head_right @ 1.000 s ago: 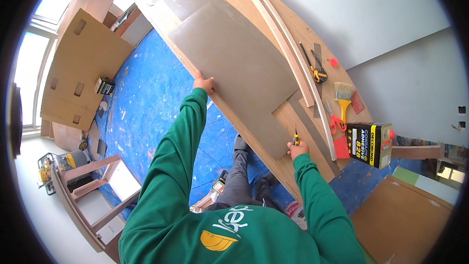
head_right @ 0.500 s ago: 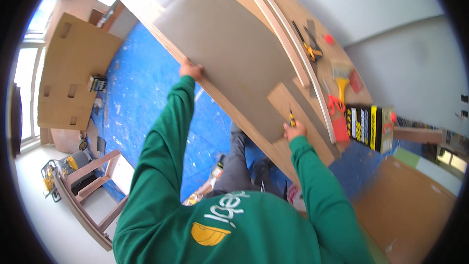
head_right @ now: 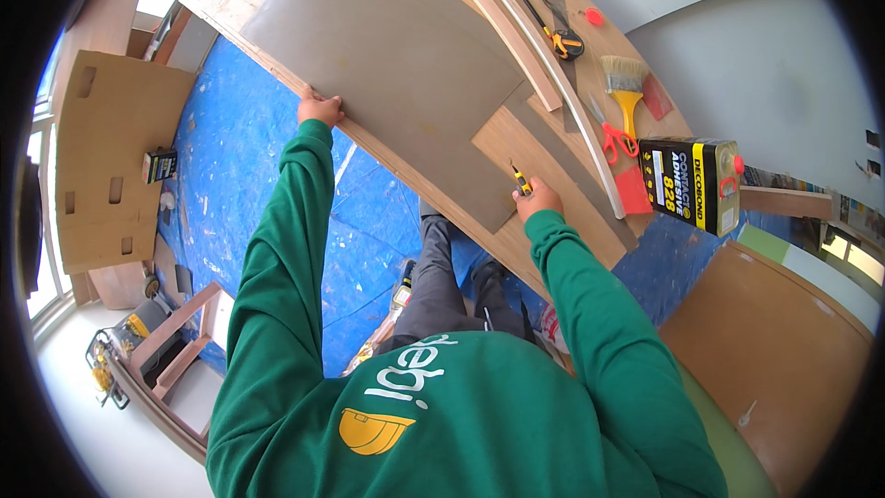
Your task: The person uses a utility knife to cut a strip of wood veneer along the edge of a larger board. They then move to another board and repeat the cutting process, removing a strip from its edge.
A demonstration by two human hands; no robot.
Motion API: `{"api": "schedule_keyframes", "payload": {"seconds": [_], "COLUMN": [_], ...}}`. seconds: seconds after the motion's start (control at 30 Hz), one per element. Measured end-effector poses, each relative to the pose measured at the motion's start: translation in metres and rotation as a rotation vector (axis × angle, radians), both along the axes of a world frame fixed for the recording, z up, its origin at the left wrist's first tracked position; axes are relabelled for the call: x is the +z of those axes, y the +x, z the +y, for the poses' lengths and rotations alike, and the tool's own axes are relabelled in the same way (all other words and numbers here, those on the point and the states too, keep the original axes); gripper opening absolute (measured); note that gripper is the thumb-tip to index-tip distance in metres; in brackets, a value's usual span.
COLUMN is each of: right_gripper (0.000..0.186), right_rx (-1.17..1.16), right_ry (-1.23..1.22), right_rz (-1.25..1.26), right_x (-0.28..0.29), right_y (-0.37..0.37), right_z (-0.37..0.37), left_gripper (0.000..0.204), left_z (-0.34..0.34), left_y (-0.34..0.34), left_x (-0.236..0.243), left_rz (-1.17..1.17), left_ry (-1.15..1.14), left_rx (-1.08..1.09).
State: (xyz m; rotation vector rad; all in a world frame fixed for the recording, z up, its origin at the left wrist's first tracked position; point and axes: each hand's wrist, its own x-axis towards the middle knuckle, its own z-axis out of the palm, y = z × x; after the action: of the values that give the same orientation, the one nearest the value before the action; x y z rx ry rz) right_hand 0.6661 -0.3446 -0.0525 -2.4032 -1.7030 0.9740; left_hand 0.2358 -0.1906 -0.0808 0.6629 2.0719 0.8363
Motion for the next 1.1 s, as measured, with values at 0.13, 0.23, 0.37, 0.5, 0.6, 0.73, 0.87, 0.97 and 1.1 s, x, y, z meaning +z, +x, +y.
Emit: {"api": "schedule_keyframes", "payload": {"seconds": [0.13, 0.23, 0.37, 0.5, 0.6, 0.73, 0.87, 0.97, 1.1], "right_gripper": [0.032, 0.032, 0.032, 0.033, 0.033, 0.033, 0.033, 0.033, 0.034], "right_rx": [-0.023, -0.027, -0.022, -0.033, -0.051, -0.047, -0.071, -0.025, -0.057], "right_ry": [-0.043, -0.011, 0.004, 0.003, 0.006, 0.002, 0.058, -0.002, 0.014], "right_rz": [-0.006, -0.006, -0.005, 0.007, 0.011, 0.015, 0.045, -0.015, 0.022], "right_x": [0.006, 0.005, -0.001, -0.001, -0.005, -0.004, -0.007, -0.007, -0.008], "right_y": [-0.002, -0.004, -0.002, -0.002, -0.001, -0.002, -0.002, -0.004, 0.0], "right_z": [-0.001, -0.003, -0.004, -0.005, -0.007, -0.005, -0.008, -0.003, -0.007], "left_gripper": [0.083, 0.083, 0.084, 0.084, 0.084, 0.084, 0.085, 0.084, 0.084], "left_z": [0.004, 0.002, 0.006, 0.007, 0.005, 0.004, 0.007, 0.006, 0.011], "left_y": [0.003, 0.0, -0.001, -0.005, -0.001, 0.002, 0.0, -0.018, 0.0], "left_x": [0.013, 0.008, 0.002, 0.001, 0.007, 0.013, 0.014, -0.013, 0.015], "left_rz": [0.033, 0.111, 0.189, 0.159, 0.09, 0.163, 0.195, 0.352, 0.361], "left_ry": [-0.068, -0.072, -0.122, -0.147, -0.133, -0.163, -0.193, -0.179, -0.205], "left_rx": [-0.092, -0.075, -0.091, -0.086, -0.055, -0.073, -0.138, -0.184, -0.233]}}
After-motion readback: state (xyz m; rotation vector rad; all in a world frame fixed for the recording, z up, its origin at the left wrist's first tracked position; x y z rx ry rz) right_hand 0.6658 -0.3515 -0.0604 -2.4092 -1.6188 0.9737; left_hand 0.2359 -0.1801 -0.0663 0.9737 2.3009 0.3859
